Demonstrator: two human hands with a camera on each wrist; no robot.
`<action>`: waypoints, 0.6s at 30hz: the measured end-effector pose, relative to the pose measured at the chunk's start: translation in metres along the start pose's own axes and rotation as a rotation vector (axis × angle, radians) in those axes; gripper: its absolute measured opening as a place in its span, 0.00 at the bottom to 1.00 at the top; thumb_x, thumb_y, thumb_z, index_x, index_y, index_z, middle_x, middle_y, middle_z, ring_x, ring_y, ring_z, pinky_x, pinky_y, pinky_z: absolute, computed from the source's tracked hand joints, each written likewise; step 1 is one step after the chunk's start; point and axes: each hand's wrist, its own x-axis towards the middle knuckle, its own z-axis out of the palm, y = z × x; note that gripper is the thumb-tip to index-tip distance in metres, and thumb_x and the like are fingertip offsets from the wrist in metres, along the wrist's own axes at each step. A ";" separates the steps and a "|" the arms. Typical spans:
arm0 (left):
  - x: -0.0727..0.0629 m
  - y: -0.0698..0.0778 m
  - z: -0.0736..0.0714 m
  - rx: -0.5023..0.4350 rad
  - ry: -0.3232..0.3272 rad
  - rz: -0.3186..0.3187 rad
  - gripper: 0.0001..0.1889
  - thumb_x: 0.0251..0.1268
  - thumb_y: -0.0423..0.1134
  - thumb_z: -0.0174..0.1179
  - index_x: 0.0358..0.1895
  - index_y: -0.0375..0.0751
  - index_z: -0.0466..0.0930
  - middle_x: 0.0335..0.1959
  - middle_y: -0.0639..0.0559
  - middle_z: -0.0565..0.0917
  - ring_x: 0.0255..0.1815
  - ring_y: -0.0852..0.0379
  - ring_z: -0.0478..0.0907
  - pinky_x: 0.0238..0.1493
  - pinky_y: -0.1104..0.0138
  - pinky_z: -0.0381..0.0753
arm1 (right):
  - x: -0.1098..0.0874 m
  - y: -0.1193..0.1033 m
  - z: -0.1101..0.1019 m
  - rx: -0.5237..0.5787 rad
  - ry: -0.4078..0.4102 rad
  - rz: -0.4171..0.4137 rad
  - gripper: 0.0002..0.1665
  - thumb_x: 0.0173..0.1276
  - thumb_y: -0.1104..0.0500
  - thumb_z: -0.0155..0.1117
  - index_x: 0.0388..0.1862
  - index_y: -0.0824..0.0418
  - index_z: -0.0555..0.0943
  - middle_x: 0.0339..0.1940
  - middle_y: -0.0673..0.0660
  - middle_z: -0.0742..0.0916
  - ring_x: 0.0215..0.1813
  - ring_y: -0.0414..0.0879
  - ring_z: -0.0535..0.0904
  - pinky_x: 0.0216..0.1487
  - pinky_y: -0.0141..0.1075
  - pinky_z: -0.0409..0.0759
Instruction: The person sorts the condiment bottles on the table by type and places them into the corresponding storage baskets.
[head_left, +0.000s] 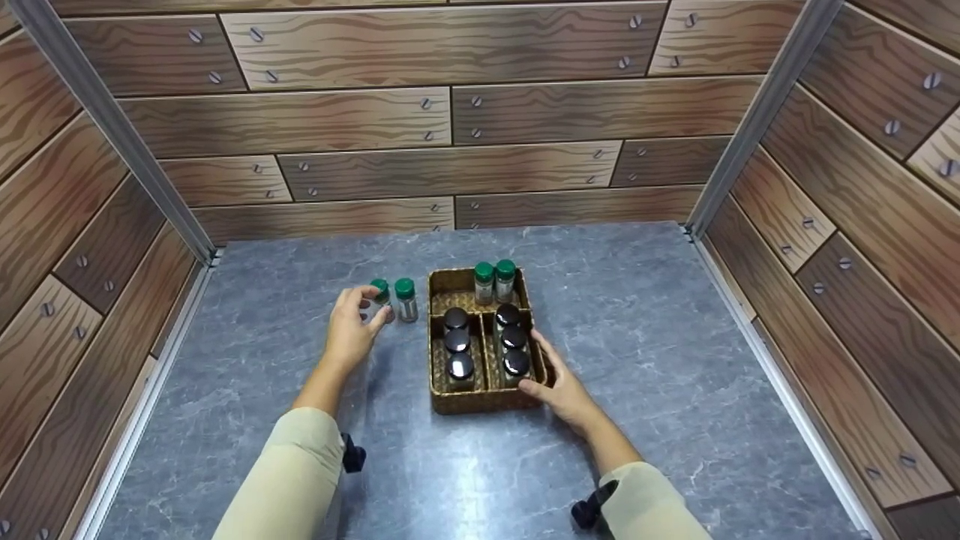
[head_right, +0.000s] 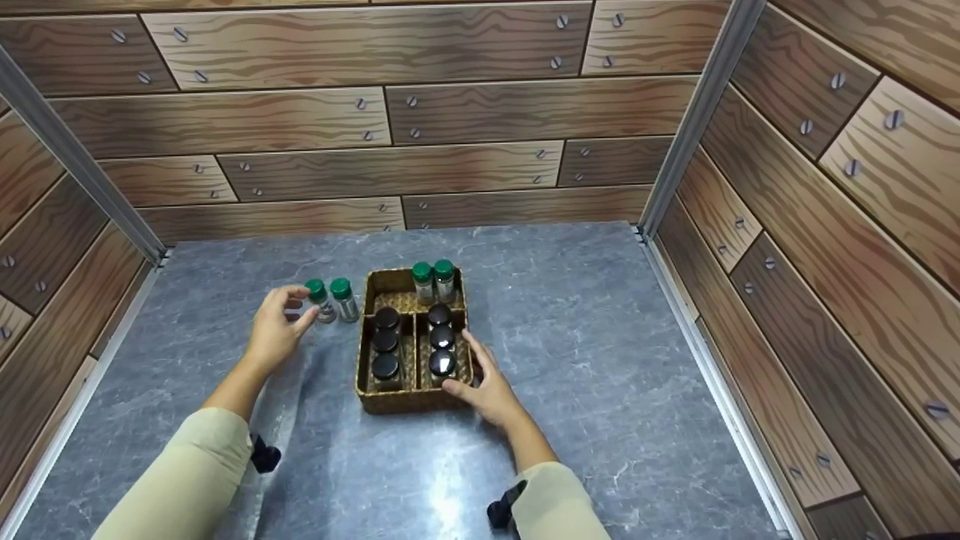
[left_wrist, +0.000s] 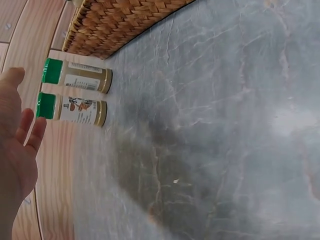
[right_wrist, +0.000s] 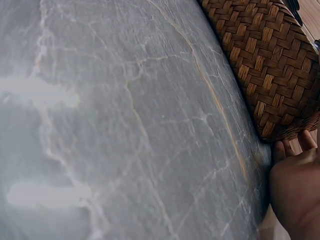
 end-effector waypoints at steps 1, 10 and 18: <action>0.002 0.000 0.000 0.008 0.000 -0.009 0.19 0.74 0.35 0.70 0.61 0.31 0.79 0.60 0.33 0.80 0.62 0.33 0.80 0.65 0.43 0.84 | 0.000 0.000 0.000 -0.001 0.000 0.001 0.61 0.66 0.51 0.82 0.91 0.39 0.57 0.93 0.60 0.57 0.92 0.66 0.48 0.88 0.71 0.39; 0.017 -0.002 0.002 0.048 -0.056 -0.107 0.31 0.79 0.41 0.67 0.78 0.36 0.70 0.76 0.34 0.72 0.73 0.33 0.76 0.71 0.44 0.81 | -0.002 -0.001 -0.002 -0.005 -0.004 0.000 0.61 0.66 0.51 0.82 0.91 0.39 0.56 0.93 0.59 0.57 0.92 0.66 0.47 0.88 0.71 0.39; 0.024 -0.006 0.009 0.096 -0.150 -0.152 0.36 0.81 0.43 0.63 0.86 0.42 0.61 0.86 0.35 0.60 0.85 0.33 0.63 0.86 0.41 0.64 | -0.001 0.000 -0.001 -0.006 -0.003 -0.011 0.61 0.66 0.51 0.82 0.91 0.41 0.57 0.93 0.59 0.58 0.92 0.65 0.48 0.89 0.69 0.40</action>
